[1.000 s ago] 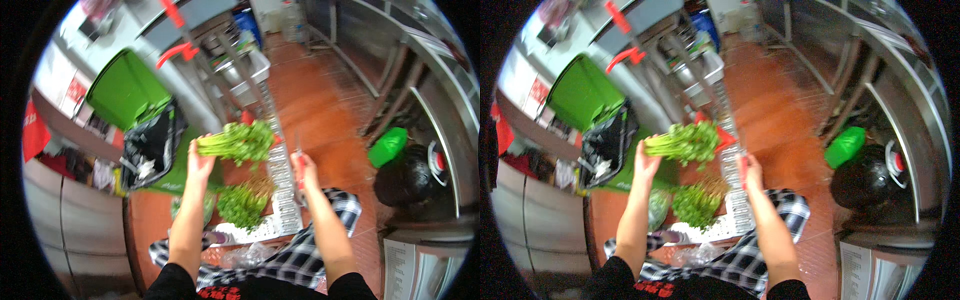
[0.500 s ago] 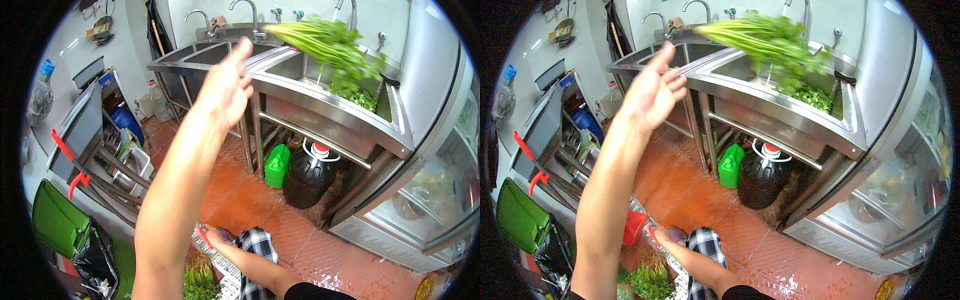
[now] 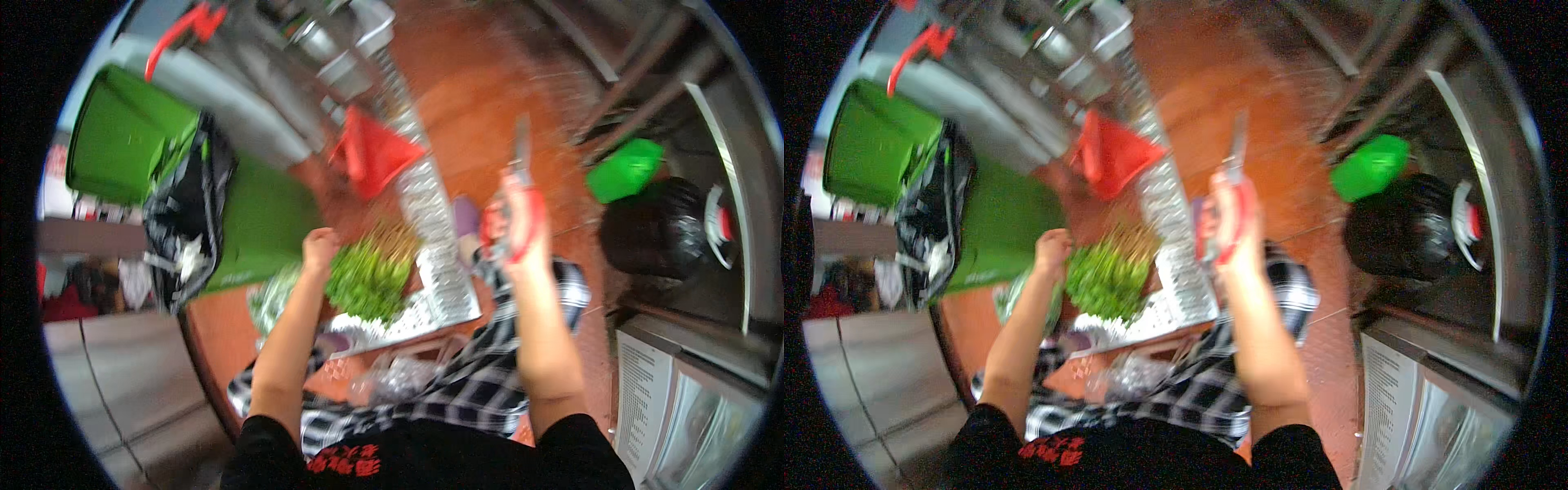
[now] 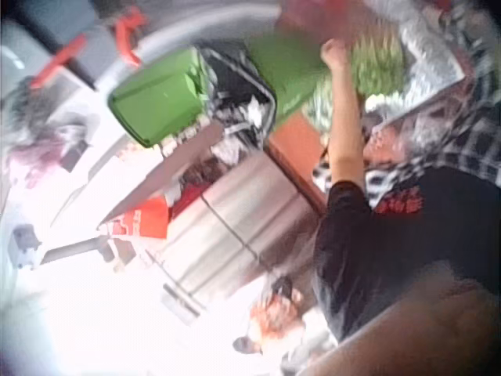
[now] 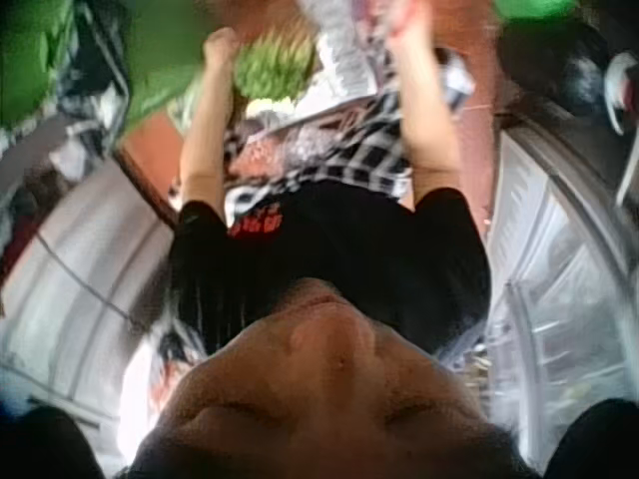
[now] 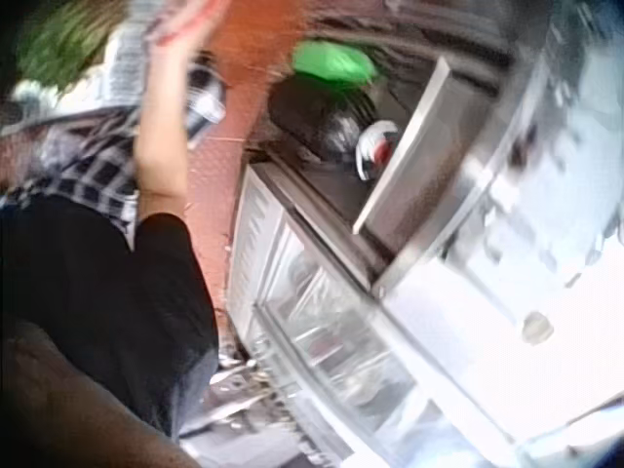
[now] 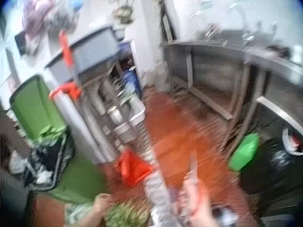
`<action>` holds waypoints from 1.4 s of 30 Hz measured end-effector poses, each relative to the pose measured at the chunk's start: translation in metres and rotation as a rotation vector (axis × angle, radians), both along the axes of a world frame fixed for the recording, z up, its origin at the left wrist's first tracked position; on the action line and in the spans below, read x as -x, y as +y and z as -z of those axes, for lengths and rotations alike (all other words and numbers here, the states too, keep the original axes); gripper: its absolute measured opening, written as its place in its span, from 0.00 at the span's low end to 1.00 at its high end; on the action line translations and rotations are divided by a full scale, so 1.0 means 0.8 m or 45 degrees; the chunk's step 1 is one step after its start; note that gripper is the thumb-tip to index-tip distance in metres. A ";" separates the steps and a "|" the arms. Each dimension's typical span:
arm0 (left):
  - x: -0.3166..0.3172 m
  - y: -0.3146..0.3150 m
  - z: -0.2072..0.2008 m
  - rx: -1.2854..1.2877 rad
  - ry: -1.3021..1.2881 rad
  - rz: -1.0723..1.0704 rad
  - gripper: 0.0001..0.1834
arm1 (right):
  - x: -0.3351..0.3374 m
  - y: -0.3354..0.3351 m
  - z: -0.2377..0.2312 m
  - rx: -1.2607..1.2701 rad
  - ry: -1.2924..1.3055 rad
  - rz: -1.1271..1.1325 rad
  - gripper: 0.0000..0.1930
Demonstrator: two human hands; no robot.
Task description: The person sits on the floor and uses scissors to trim the roots off a bunch of green leafy vegetables. The trimmed roots are discarded into a nearby green bin, and the cleaned vegetables are placed into a sink.
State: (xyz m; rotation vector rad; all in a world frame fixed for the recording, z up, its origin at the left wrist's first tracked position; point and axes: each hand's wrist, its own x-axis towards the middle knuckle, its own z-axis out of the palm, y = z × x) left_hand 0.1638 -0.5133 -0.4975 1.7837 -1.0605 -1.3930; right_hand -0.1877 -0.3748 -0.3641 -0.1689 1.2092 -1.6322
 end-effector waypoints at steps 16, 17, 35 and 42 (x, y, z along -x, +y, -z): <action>0.040 0.071 0.243 -0.134 -1.457 0.614 0.25 | -0.089 -0.059 -0.037 -0.366 0.304 -0.348 0.26; 0.033 0.068 0.252 -0.201 -1.445 0.681 0.26 | -0.098 -0.065 -0.038 -0.394 0.341 -0.373 0.25; -0.032 0.025 -0.026 0.083 0.341 0.618 0.22 | -0.138 -0.032 0.032 -0.396 0.928 -1.428 0.41; -0.015 0.040 -0.118 -0.116 0.444 0.640 0.18 | -0.142 -0.017 0.053 -0.104 0.892 -1.498 0.42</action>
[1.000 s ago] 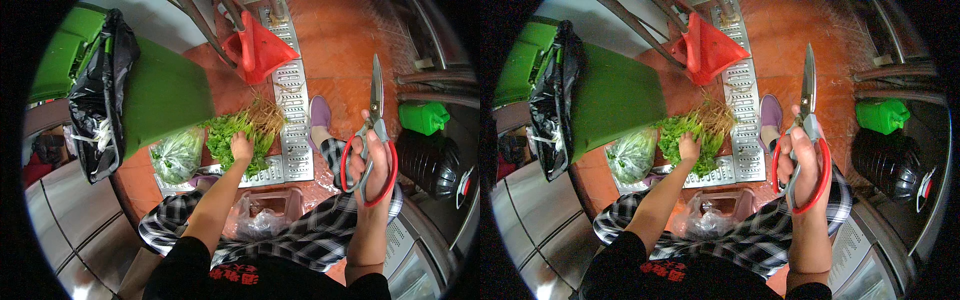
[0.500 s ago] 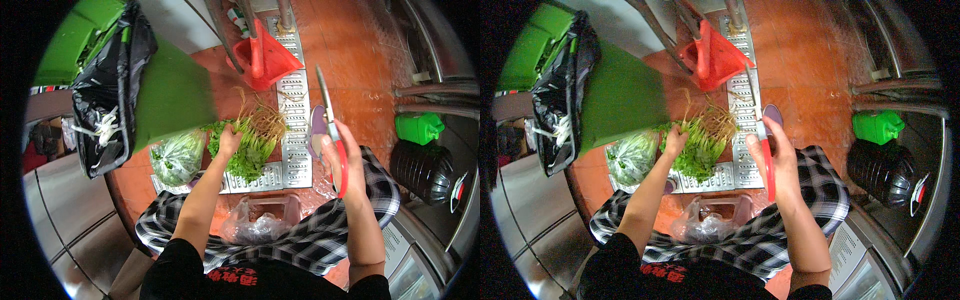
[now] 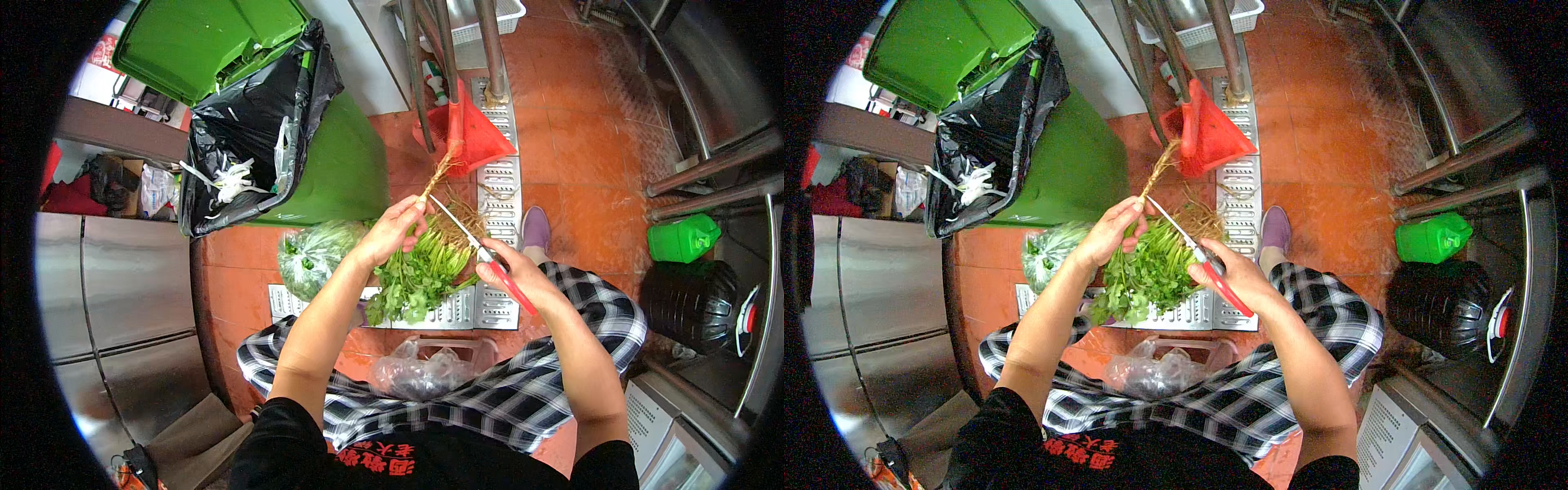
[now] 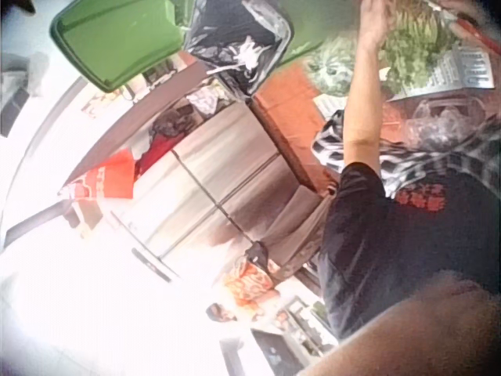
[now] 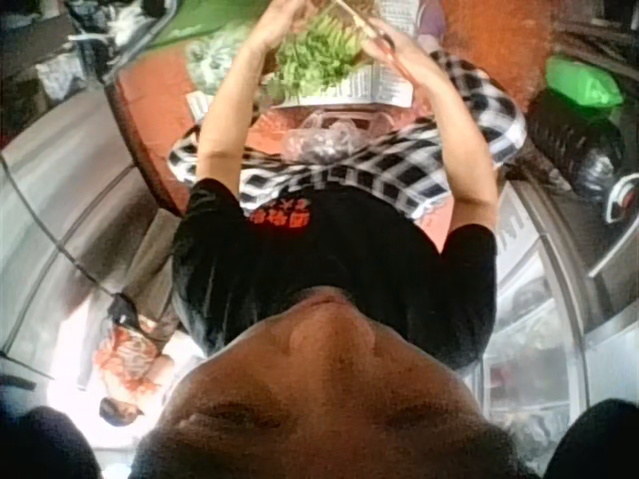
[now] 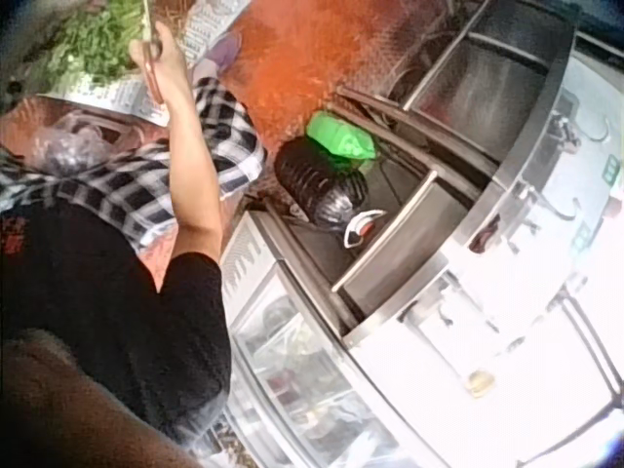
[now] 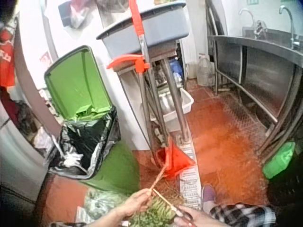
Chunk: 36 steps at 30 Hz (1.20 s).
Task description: The person sits on the floor and uses scissors to trim the roots off a bunch of green leafy vegetables. The trimmed roots are discarded into a nearby green bin, and the cleaned vegetables are placed into a sink.
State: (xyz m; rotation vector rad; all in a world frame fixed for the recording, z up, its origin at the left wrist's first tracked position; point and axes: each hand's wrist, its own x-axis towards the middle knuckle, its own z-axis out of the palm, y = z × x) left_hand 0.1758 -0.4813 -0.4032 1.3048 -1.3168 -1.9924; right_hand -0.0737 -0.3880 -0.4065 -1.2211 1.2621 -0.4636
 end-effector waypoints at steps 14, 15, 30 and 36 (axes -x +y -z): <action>0.040 -0.010 -0.005 -0.092 -0.060 0.180 0.16 | 0.021 -0.001 -0.012 0.045 -0.120 0.091 0.39; 0.045 -0.011 -0.004 -0.113 -0.062 0.187 0.16 | 0.024 -0.001 -0.021 0.084 -0.053 0.097 0.38; 0.071 0.144 0.323 -1.026 -0.481 -0.166 0.16 | 0.050 -0.033 -0.037 -0.151 -0.180 1.035 0.25; 0.154 0.194 0.443 -1.148 0.028 -1.463 0.10 | 0.039 -0.043 -0.030 -0.274 -0.119 0.903 0.28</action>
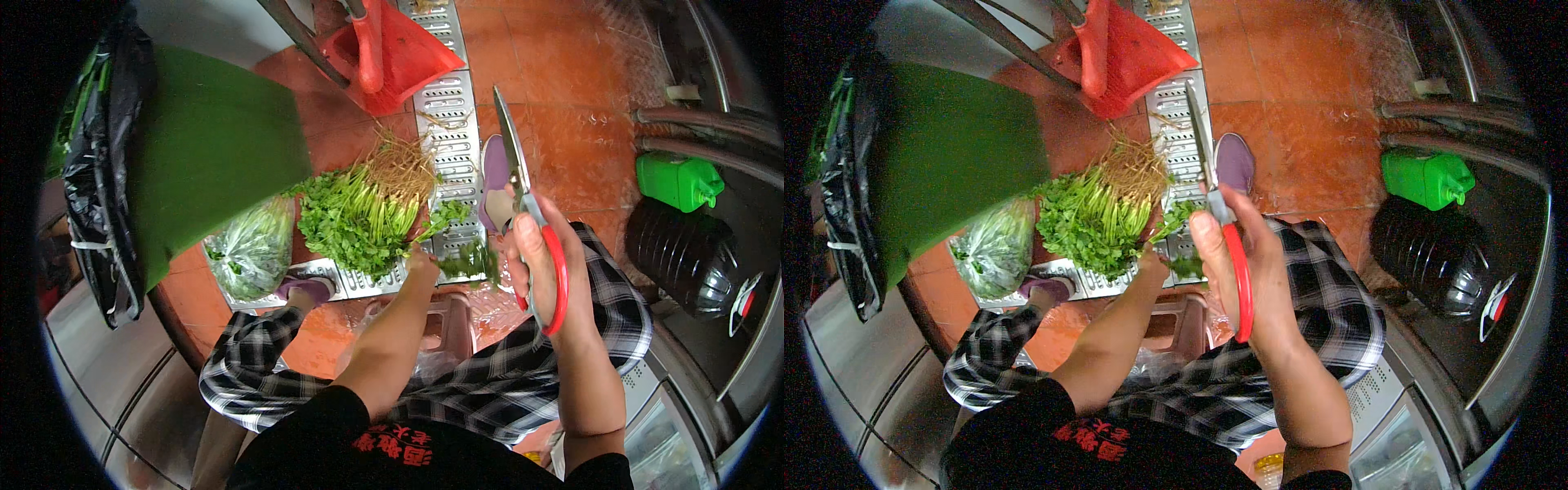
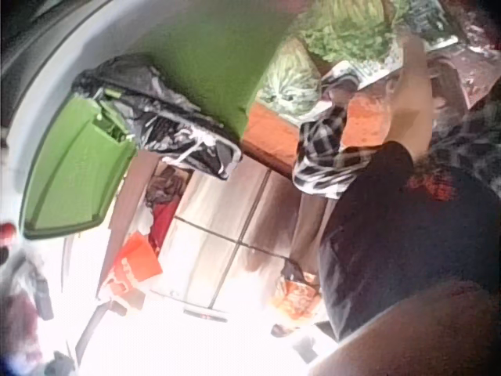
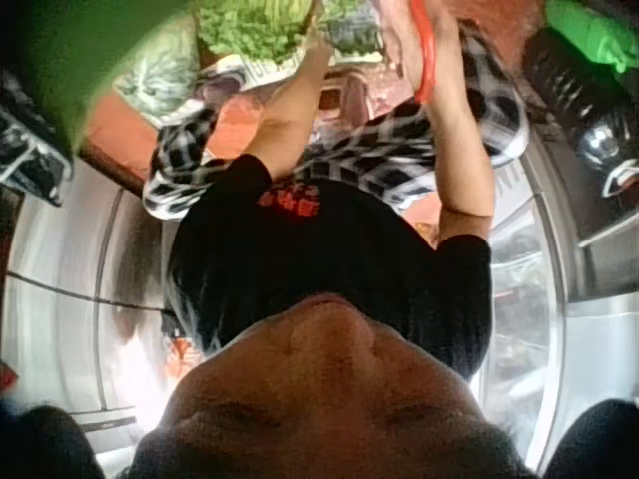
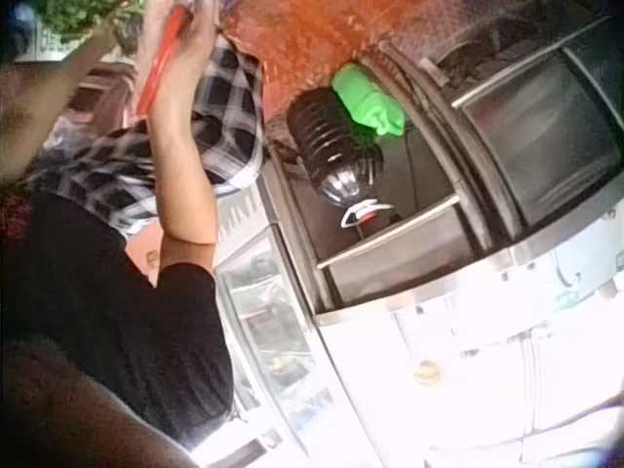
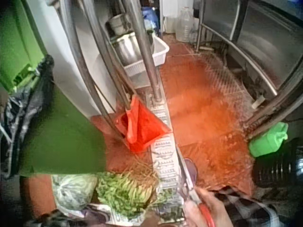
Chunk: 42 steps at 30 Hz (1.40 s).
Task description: The person sits on the floor and uses scissors to trim the roots off a bunch of green leafy vegetables. The trimmed roots are discarded into a nearby green bin, and the cleaned vegetables are placed into a sink.
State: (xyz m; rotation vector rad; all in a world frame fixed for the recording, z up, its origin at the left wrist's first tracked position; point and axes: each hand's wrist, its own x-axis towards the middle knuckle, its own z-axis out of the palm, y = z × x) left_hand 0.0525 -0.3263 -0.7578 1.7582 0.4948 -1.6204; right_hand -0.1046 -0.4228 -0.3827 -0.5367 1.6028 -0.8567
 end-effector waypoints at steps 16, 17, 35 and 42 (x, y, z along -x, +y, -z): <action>-0.069 -0.052 -0.247 0.688 0.134 0.385 0.12 | 0.000 0.007 0.024 0.108 0.195 -0.089 0.32; -0.082 -0.068 -0.269 0.830 0.182 0.369 0.12 | 0.001 0.008 0.017 0.065 0.229 -0.126 0.33; -0.178 -0.164 -0.406 1.178 0.335 0.417 0.10 | -0.031 0.053 0.014 0.488 0.075 -0.727 0.37; -0.149 -0.157 -0.454 1.134 -0.167 1.209 0.14 | -0.028 0.061 -0.016 0.410 0.128 -0.911 0.37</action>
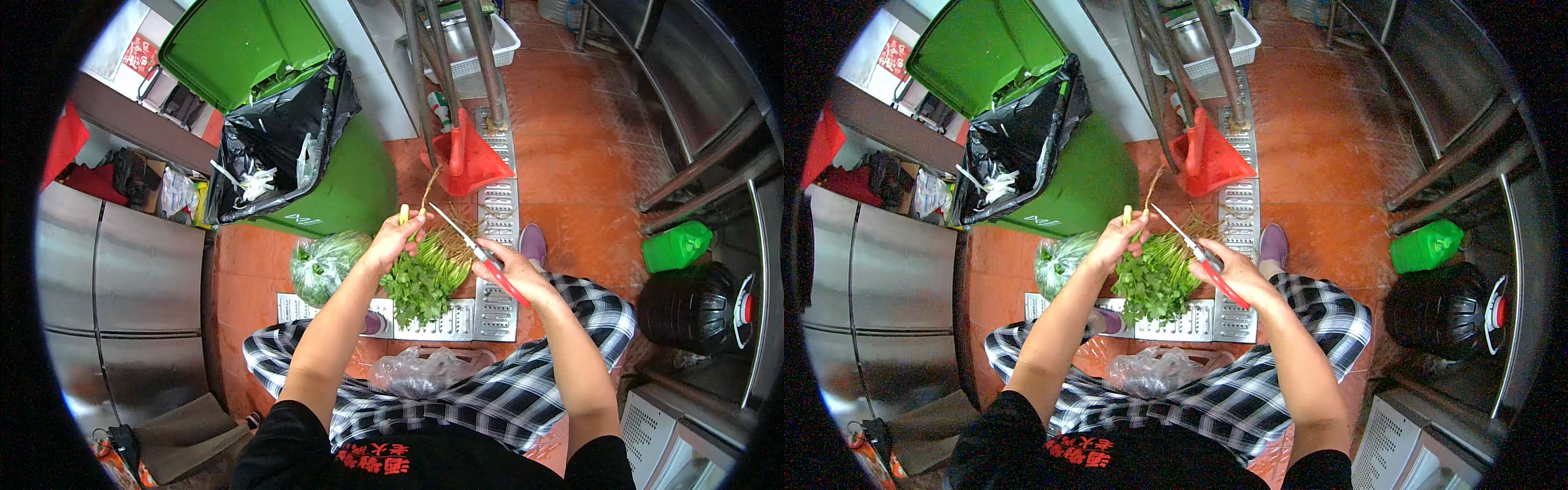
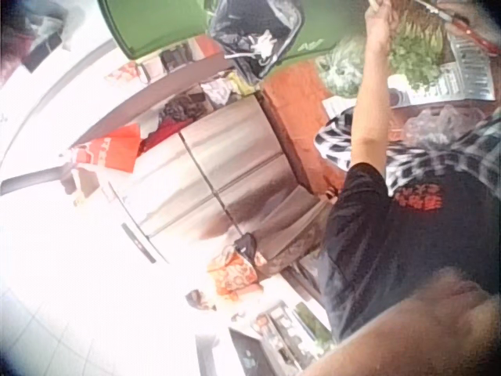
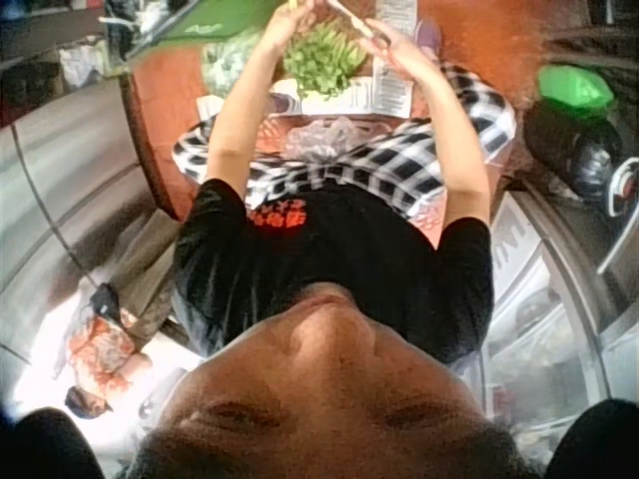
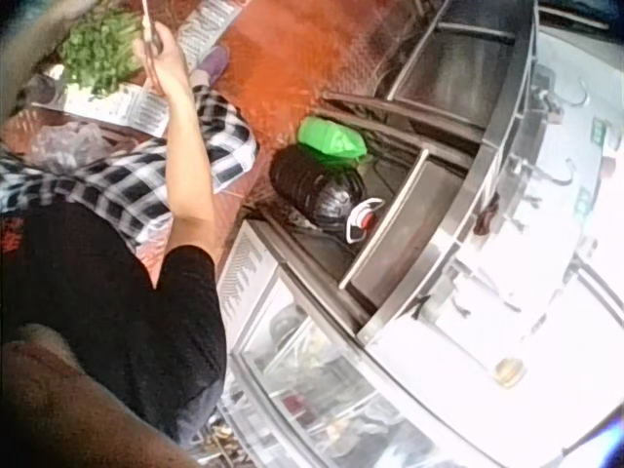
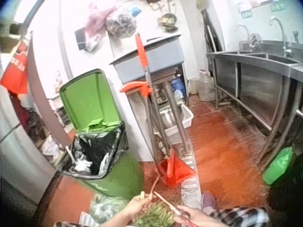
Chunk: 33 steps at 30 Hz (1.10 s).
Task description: The person sits on the floor and uses scissors to trim the roots off a bunch of green leafy vegetables. The trimmed roots are discarded into a nearby green bin, and the cleaned vegetables are placed into a sink.
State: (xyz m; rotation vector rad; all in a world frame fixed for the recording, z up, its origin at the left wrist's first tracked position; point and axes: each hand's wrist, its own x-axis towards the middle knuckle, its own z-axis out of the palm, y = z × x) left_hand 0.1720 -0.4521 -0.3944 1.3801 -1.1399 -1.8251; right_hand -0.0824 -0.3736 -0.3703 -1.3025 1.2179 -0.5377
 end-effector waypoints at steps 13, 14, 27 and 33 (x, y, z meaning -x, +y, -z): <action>0.030 -0.030 -0.027 0.015 -0.283 0.316 0.13 | 0.018 -0.006 0.032 0.034 -0.104 0.059 0.37; 0.034 -0.032 -0.031 0.013 -0.301 0.320 0.13 | 0.021 -0.007 0.039 0.060 -0.093 0.082 0.38; 0.001 -0.056 0.090 0.081 -0.820 0.568 0.11 | 0.038 -0.013 0.061 -0.027 0.088 0.637 0.34; -0.055 -0.044 0.224 -0.046 -1.668 0.564 0.15 | 0.037 -0.027 0.047 -0.006 0.211 0.661 0.35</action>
